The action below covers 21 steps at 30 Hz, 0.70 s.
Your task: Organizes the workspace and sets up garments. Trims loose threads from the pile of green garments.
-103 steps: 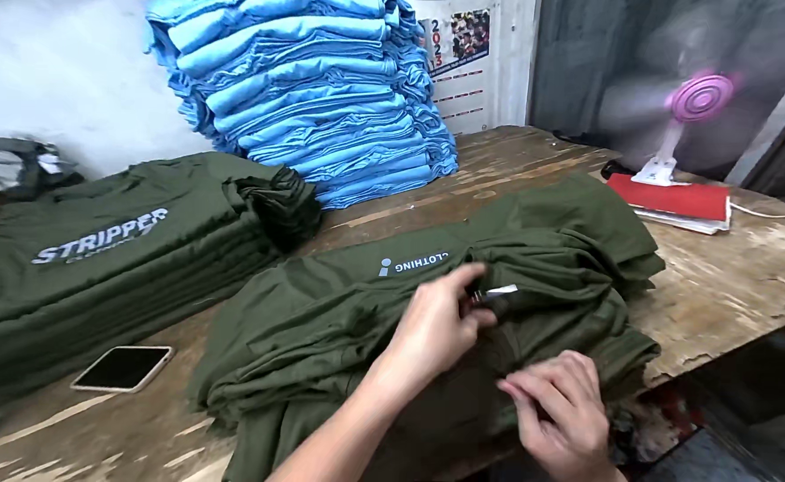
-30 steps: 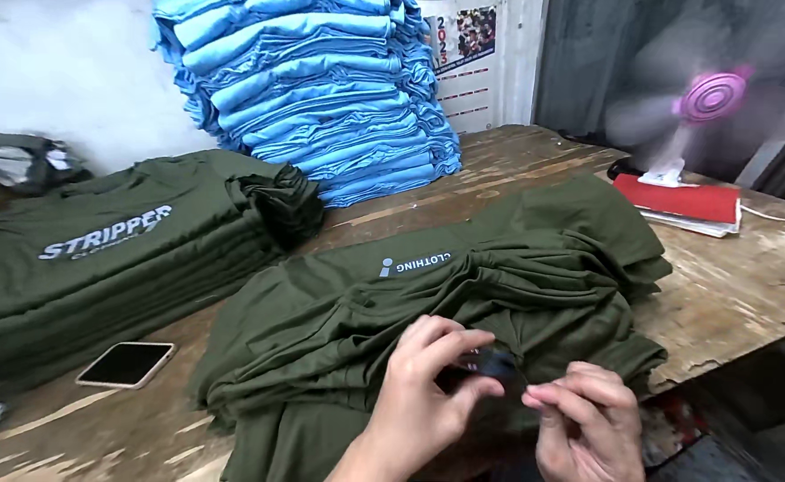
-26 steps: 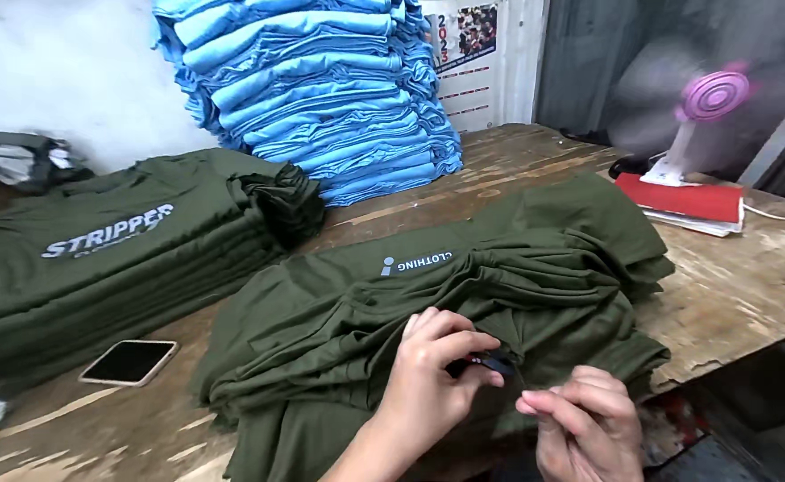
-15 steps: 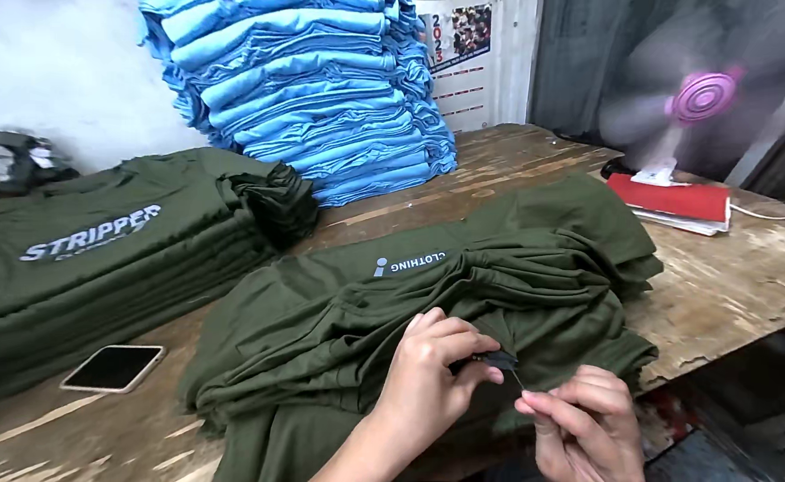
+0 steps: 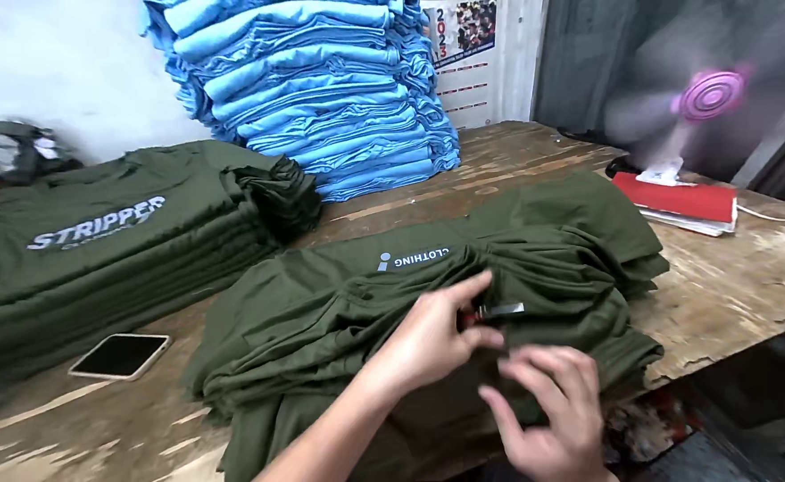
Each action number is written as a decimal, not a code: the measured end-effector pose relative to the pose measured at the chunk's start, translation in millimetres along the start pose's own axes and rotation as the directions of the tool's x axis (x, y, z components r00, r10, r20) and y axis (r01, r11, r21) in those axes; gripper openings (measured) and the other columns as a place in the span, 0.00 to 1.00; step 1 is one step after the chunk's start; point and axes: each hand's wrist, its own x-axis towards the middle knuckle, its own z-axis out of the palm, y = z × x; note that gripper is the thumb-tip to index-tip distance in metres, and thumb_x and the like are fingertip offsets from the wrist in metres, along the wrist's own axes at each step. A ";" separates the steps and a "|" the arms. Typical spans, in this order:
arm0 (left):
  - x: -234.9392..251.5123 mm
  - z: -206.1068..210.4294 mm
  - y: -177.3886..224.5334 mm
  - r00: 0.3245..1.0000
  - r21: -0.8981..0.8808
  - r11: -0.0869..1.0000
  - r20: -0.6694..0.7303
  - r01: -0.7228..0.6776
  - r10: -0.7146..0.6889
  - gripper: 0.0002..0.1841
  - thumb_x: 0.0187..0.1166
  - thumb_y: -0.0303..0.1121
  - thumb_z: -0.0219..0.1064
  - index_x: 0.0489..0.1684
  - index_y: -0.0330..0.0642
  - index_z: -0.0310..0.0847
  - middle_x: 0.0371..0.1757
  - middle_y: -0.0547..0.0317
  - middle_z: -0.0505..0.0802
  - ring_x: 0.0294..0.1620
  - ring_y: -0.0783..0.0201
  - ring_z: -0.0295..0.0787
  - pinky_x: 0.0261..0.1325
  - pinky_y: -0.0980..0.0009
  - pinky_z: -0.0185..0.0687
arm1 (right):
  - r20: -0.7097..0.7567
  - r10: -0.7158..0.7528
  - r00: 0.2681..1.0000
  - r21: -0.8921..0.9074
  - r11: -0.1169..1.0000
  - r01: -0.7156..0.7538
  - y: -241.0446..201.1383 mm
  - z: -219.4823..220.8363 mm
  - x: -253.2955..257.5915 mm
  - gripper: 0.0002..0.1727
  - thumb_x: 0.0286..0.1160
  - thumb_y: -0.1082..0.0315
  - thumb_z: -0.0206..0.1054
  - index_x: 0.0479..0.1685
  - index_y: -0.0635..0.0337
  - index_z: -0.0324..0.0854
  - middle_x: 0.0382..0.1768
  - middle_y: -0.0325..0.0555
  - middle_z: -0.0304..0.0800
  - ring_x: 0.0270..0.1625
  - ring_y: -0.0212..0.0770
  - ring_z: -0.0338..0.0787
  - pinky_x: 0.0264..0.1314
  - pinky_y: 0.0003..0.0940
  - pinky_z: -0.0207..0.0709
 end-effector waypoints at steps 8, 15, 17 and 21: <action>53.2 -4.4 -19.8 0.951 0.361 0.933 -0.293 0.013 0.100 0.13 0.63 0.21 0.78 0.43 0.40 0.84 0.37 0.49 0.92 0.40 0.47 0.92 0.40 0.44 0.86 | 0.241 -0.126 0.962 0.335 0.941 0.039 4.1 -17.2 24.2 0.30 0.82 0.36 0.60 0.24 0.49 0.88 0.19 0.37 0.84 0.29 0.36 0.83 0.52 0.39 0.75; 21.5 -5.9 -31.7 0.880 0.419 0.906 -0.406 -0.059 0.245 0.07 0.75 0.40 0.75 0.35 0.49 0.89 0.23 0.65 0.89 0.24 0.64 0.86 0.30 0.57 0.85 | 0.380 -0.358 0.853 0.244 0.928 0.281 -2.4 -24.5 -2.8 0.08 0.79 0.57 0.71 0.43 0.47 0.94 0.28 0.41 0.88 0.34 0.43 0.85 0.42 0.39 0.79; 15.7 -9.3 -35.6 0.877 0.398 0.916 -0.422 -0.050 0.231 0.07 0.76 0.42 0.75 0.42 0.52 0.93 0.24 0.68 0.90 0.22 0.68 0.84 0.29 0.61 0.84 | 0.397 -0.359 0.845 0.361 0.907 0.216 -4.5 -31.0 -3.0 0.20 0.83 0.49 0.66 0.28 0.52 0.92 0.14 0.37 0.81 0.21 0.38 0.80 0.32 0.36 0.73; 19.7 -21.8 -36.3 0.932 0.276 0.959 -0.324 -0.068 0.160 0.09 0.71 0.27 0.74 0.40 0.55 0.97 0.33 0.71 0.96 0.29 0.73 0.88 0.34 0.65 0.85 | 0.162 0.019 0.987 0.058 0.998 -0.028 -13.3 -21.3 29.0 0.20 0.80 0.49 0.66 0.27 0.51 0.92 0.19 0.34 0.87 0.24 0.32 0.85 0.30 0.31 0.80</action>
